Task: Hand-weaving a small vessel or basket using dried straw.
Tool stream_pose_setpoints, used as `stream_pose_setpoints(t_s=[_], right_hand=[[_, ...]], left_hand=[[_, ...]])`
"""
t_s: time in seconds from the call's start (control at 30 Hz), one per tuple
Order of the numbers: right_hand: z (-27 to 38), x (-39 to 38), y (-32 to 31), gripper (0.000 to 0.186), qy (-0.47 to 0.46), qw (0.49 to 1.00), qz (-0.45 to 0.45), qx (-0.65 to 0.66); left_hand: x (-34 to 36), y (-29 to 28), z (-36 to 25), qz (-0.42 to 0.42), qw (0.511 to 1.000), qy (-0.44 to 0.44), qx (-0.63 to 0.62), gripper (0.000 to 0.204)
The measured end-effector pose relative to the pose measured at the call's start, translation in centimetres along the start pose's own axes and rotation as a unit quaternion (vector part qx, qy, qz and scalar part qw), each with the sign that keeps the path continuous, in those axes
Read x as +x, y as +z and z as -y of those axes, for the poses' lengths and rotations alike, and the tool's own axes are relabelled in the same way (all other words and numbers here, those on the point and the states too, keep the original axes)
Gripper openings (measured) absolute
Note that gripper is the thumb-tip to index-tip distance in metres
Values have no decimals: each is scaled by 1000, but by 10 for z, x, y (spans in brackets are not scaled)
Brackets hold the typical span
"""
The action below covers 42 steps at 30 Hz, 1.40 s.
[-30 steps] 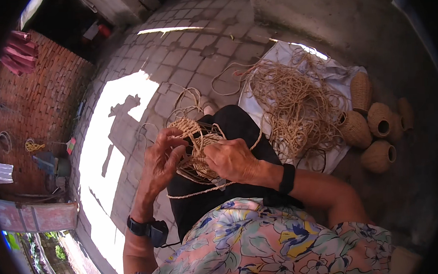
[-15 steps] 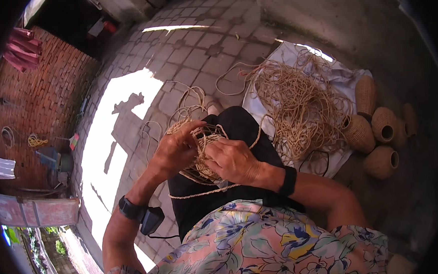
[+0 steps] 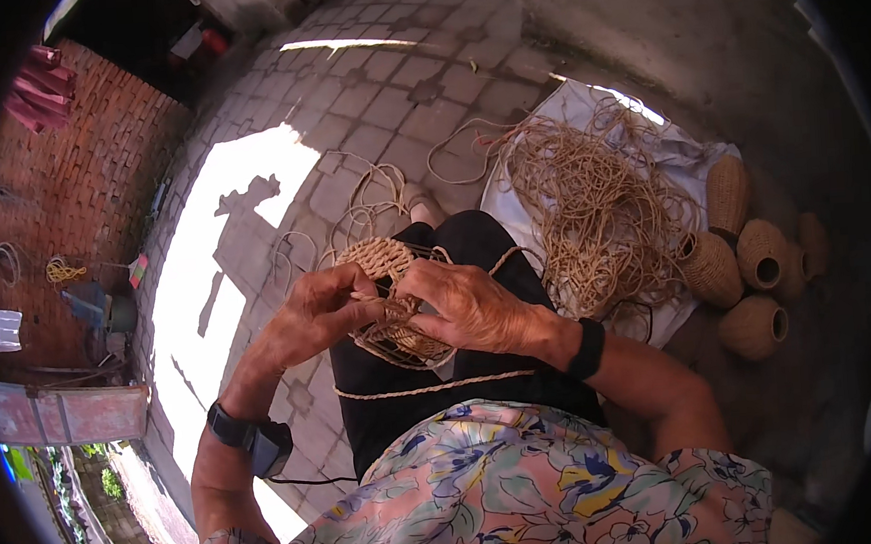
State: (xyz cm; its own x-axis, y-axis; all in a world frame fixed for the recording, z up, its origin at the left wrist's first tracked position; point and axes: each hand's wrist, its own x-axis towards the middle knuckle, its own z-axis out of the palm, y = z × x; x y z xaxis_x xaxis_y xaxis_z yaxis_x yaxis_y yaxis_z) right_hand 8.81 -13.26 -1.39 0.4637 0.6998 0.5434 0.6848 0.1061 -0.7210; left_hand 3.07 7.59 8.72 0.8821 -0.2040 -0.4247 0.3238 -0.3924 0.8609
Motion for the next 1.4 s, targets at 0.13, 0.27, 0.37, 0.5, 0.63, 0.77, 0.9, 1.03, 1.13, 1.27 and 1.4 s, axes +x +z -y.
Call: stream_pose_setpoints(t_s=[0.13, 0.27, 0.37, 0.5, 0.63, 0.77, 0.9, 1.03, 1.13, 1.27, 1.4], right_hand=[[1, 2, -2, 43, 3, 1000, 13, -9], [-2, -2, -4, 44, 4, 1000, 22, -3], [0, -1, -6, 44, -9, 999, 34, -4], [3, 3, -7, 41, 6, 999, 39, 2], [7, 5, -8, 39, 10, 999, 42, 12], [11, 6, -6, 35, 2, 999, 29, -18], [13, 4, -5, 32, 22, 999, 27, -35], [17, 11, -9, 32, 23, 999, -30, -39], [23, 11, -6, 33, 34, 998, -9, -46], [32, 22, 7, 34, -4, 996, 24, -80], [38, 21, 8, 34, 24, 990, 86, -106]], left_hand=[[0, -16, 7, -94, 928, 240, 270, 20], [-13, -26, 26, -99, 931, 233, 264, 16], [-22, -27, 31, -111, 907, 258, 313, 16], [-26, -24, 50, -129, 909, 265, 293, 16], [-25, -20, 59, -174, 902, 262, 294, 16], [-22, -14, 55, -198, 911, 240, 272, 13], [-22, -18, 57, -193, 906, 258, 273, 14], [-27, -25, 61, -166, 894, 280, 307, 14], [-34, -20, 55, -180, 880, 294, 328, 14], [-41, -22, 54, -200, 829, 316, 416, 28], [-37, -23, 55, -230, 801, 331, 442, 35]])
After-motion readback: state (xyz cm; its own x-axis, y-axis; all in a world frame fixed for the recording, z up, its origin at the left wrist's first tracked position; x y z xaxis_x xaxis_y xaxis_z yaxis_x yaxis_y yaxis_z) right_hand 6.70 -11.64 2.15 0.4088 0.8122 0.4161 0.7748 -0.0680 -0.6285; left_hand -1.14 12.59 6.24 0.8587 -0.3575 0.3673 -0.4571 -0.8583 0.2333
